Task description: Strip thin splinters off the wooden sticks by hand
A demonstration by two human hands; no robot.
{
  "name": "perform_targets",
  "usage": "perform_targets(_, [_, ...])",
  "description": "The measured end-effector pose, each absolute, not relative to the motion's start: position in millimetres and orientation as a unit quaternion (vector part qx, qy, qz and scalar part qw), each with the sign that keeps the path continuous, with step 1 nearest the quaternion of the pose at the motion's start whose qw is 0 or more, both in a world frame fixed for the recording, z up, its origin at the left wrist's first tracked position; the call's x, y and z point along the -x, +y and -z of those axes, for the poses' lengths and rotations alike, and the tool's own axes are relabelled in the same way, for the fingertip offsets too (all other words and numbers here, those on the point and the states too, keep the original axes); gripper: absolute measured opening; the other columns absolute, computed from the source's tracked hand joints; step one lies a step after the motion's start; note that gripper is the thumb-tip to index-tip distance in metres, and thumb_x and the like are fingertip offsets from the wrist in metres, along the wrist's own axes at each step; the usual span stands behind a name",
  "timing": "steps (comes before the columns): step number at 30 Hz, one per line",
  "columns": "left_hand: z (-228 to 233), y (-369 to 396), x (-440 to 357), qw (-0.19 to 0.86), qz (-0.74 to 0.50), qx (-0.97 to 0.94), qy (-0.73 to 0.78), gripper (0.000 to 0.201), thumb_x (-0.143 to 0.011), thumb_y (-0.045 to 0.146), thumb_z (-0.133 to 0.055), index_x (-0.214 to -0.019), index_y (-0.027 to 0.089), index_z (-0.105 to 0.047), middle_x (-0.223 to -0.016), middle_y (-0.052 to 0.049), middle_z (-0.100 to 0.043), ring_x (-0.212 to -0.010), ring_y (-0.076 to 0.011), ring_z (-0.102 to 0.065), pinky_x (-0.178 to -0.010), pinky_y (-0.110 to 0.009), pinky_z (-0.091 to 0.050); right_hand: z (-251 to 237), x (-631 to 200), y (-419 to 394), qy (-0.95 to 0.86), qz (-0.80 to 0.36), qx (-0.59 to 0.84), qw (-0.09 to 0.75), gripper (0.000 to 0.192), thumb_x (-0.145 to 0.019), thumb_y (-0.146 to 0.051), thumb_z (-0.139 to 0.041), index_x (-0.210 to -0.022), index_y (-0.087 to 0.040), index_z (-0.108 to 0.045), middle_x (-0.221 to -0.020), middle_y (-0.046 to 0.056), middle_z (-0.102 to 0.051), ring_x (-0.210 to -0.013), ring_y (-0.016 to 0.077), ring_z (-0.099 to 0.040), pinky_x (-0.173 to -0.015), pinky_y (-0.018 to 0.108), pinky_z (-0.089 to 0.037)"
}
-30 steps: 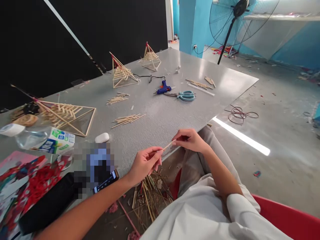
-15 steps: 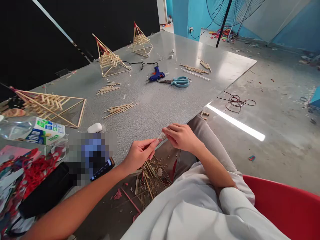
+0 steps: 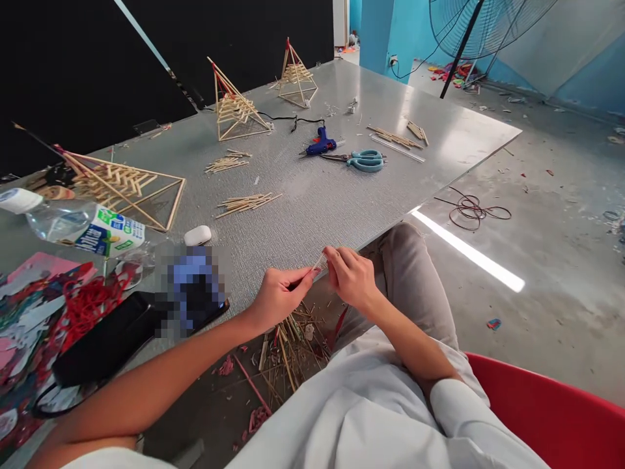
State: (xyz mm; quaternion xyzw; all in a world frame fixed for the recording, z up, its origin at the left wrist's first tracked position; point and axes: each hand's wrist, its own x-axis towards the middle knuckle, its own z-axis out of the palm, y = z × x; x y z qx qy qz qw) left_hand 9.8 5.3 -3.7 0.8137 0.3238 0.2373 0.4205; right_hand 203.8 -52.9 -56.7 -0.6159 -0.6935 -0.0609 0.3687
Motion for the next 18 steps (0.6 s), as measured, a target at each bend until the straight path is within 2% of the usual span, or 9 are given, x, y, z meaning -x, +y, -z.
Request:
perform_targets(4, [4, 3, -11, 0.394, -0.231, -0.826, 0.331, 0.048, -0.106, 0.040, -0.059, -0.070, 0.011, -0.073, -0.062, 0.003, -0.031, -0.059, -0.0093, -0.027, -0.051, -0.022, -0.020, 60, -193, -51, -0.671, 0.063, 0.626, 0.392, 0.028, -0.110, -0.017, -0.047, -0.127, -0.018, -0.069, -0.092, 0.009, -0.076, -0.083, 0.0193, -0.070, -0.067, 0.028, -0.046])
perform_targets(9, [7, 3, -12, 0.361, -0.253, -0.845, 0.305, 0.047, -0.107, 0.033, -0.058, -0.068, 0.011, -0.070, -0.062, 0.004, -0.030, -0.057, -0.0079, -0.026, -0.050, -0.021, -0.020, 61, -187, -50, -0.627, 0.016, 0.645, 0.437, 0.027, -0.111, -0.018, -0.042, -0.120, -0.018, -0.068, -0.095, 0.009, -0.075, -0.081, 0.0180, -0.069, -0.063, 0.027, -0.043])
perform_targets(15, [6, 4, -13, 0.360, -0.265, -0.850, 0.280, 0.048, -0.107, 0.030, -0.059, -0.064, 0.010, -0.067, -0.062, 0.005, -0.031, -0.056, -0.0070, -0.025, -0.049, -0.020, -0.019, 55, -191, -48, -0.603, -0.104, 0.585, 0.532, 0.027, -0.111, -0.023, -0.040, -0.108, -0.019, -0.067, -0.090, 0.007, -0.074, -0.077, 0.0169, -0.066, -0.072, 0.027, -0.049])
perform_targets(18, [1, 6, -11, 0.385, -0.236, -0.847, 0.282, 0.046, -0.108, 0.031, -0.058, -0.071, 0.009, -0.073, -0.062, 0.005, -0.034, -0.057, -0.0071, -0.028, -0.050, -0.020, -0.023, 45, -195, -50, -0.577, -0.199, 0.557, 0.563, 0.025, -0.111, -0.029, -0.045, -0.101, -0.019, -0.066, -0.083, 0.004, -0.070, -0.070, 0.0150, -0.060, -0.067, 0.027, -0.046])
